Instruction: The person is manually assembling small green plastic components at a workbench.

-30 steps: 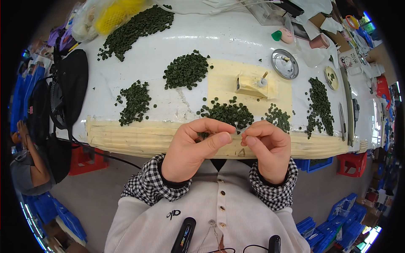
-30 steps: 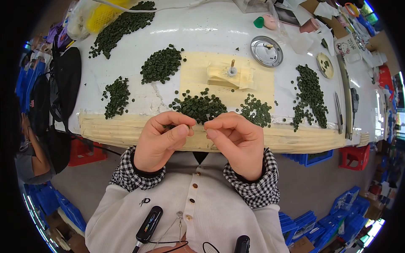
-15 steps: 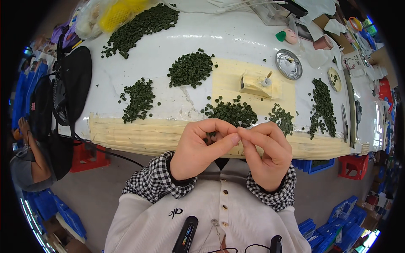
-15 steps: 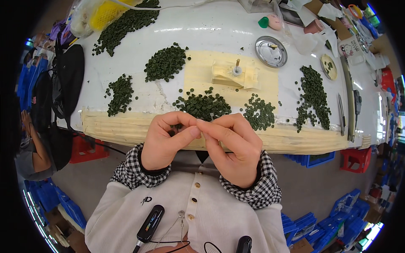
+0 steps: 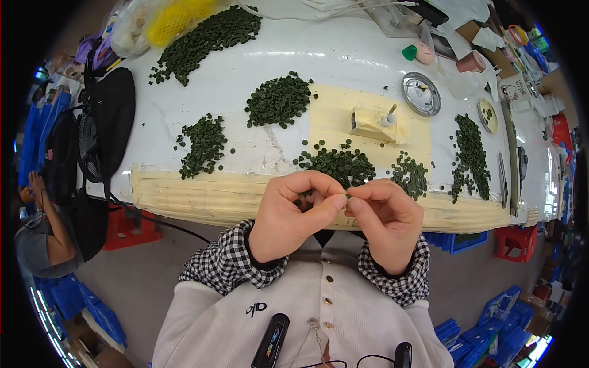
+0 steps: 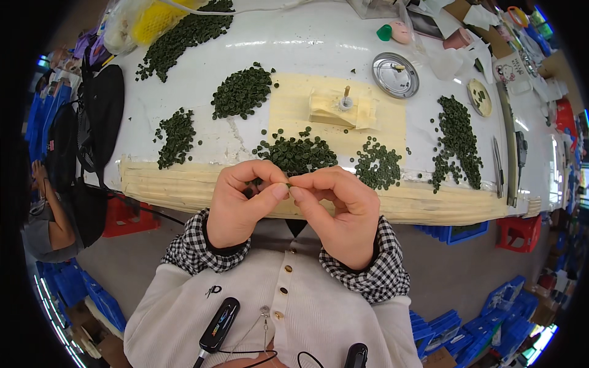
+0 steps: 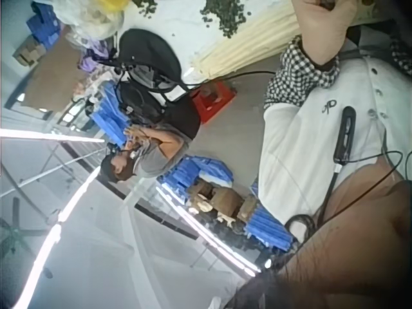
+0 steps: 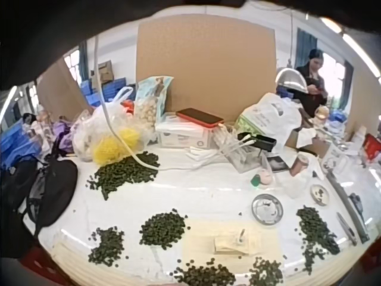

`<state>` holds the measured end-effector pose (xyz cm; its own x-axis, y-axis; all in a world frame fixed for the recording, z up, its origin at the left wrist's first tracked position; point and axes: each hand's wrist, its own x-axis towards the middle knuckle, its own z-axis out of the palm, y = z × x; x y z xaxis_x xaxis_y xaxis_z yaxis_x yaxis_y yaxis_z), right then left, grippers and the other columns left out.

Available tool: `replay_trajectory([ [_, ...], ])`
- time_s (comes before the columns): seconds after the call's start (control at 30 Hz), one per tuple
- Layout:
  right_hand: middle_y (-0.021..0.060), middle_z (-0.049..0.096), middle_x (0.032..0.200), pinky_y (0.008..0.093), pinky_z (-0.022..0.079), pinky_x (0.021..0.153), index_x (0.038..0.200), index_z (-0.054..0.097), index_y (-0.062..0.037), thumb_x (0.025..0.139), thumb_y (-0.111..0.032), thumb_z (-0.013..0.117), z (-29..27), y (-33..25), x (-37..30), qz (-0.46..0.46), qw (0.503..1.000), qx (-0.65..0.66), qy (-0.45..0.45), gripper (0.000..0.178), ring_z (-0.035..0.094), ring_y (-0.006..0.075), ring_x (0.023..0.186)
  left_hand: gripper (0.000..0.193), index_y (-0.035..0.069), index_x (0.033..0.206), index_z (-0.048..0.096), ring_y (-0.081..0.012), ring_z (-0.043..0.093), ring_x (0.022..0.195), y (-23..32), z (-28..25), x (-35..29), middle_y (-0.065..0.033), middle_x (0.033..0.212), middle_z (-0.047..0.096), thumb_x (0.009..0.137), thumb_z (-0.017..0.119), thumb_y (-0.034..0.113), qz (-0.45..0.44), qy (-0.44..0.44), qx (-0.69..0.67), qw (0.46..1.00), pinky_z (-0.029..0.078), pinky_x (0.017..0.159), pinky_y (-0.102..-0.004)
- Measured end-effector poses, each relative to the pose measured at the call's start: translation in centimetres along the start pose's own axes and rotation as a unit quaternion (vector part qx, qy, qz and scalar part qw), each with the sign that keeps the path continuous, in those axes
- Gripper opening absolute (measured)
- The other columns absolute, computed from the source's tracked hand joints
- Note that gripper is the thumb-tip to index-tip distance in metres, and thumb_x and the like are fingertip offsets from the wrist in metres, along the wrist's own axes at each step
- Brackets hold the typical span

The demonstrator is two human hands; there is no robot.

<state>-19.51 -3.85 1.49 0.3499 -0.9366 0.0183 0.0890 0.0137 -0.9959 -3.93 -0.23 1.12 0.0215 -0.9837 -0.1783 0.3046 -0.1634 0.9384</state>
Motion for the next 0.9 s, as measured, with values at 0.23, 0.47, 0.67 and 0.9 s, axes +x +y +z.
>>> replay_trajectory([
  [0.23, 0.0096, 0.06, 0.078, 0.0222, 0.047, 0.061, 0.085, 0.061, 0.0043, 0.073, 0.006, 0.064, -0.3, 0.2, 0.3, -0.108, 0.984, -0.138, 0.018, 0.013, 0.058, 0.0131, 0.066, 0.007, 0.001, 0.087, 0.062, -0.0021, 0.047, 0.065, 0.1, -0.2, -0.1, 0.0017, 0.073, 0.058, 0.08, 0.064, 0.002, -0.015, -0.009, 0.028, 0.999, 0.038, 0.059, -0.0175],
  [0.47, 0.0093, 0.06, 0.075, 0.0245, 0.046, 0.059, 0.082, 0.06, 0.0023, 0.07, 0.008, 0.065, -0.6, -0.2, 0.2, -0.181, 0.961, -0.2, 0.053, 0.014, 0.058, 0.0164, 0.065, 0.015, 0.001, 0.094, 0.06, -0.0125, 0.061, 0.081, -0.9, -0.7, 0.2, -0.0096, 0.086, 0.065, 0.079, 0.065, 0.001, 0.013, -0.02, -0.071, 0.997, 0.048, 0.07, -0.0226],
  [0.67, 0.0095, 0.06, 0.074, 0.0271, 0.047, 0.059, 0.082, 0.06, 0.0012, 0.068, 0.008, 0.067, -0.3, -0.5, 0.3, -0.24, 0.935, -0.258, 0.037, 0.017, 0.059, 0.0198, 0.065, 0.017, 0.0, 0.098, 0.063, -0.0014, 0.045, 0.061, -0.5, -0.7, 0.0, -0.0048, 0.084, 0.065, 0.082, 0.063, 0.004, -0.047, -0.025, -0.148, 0.987, 0.037, 0.056, -0.0165],
  [0.9, 0.0094, 0.06, 0.073, 0.0272, 0.047, 0.058, 0.082, 0.061, 0.001, 0.067, 0.008, 0.067, -0.1, -0.3, 0.4, -0.248, 0.932, -0.262, 0.044, 0.018, 0.058, 0.0196, 0.064, 0.016, -0.001, 0.101, 0.061, 0.0003, 0.035, 0.051, -0.5, -0.8, 0.0, -0.0061, 0.086, 0.064, 0.087, 0.057, 0.006, -0.079, -0.053, -0.235, 0.967, 0.026, 0.043, -0.016],
])
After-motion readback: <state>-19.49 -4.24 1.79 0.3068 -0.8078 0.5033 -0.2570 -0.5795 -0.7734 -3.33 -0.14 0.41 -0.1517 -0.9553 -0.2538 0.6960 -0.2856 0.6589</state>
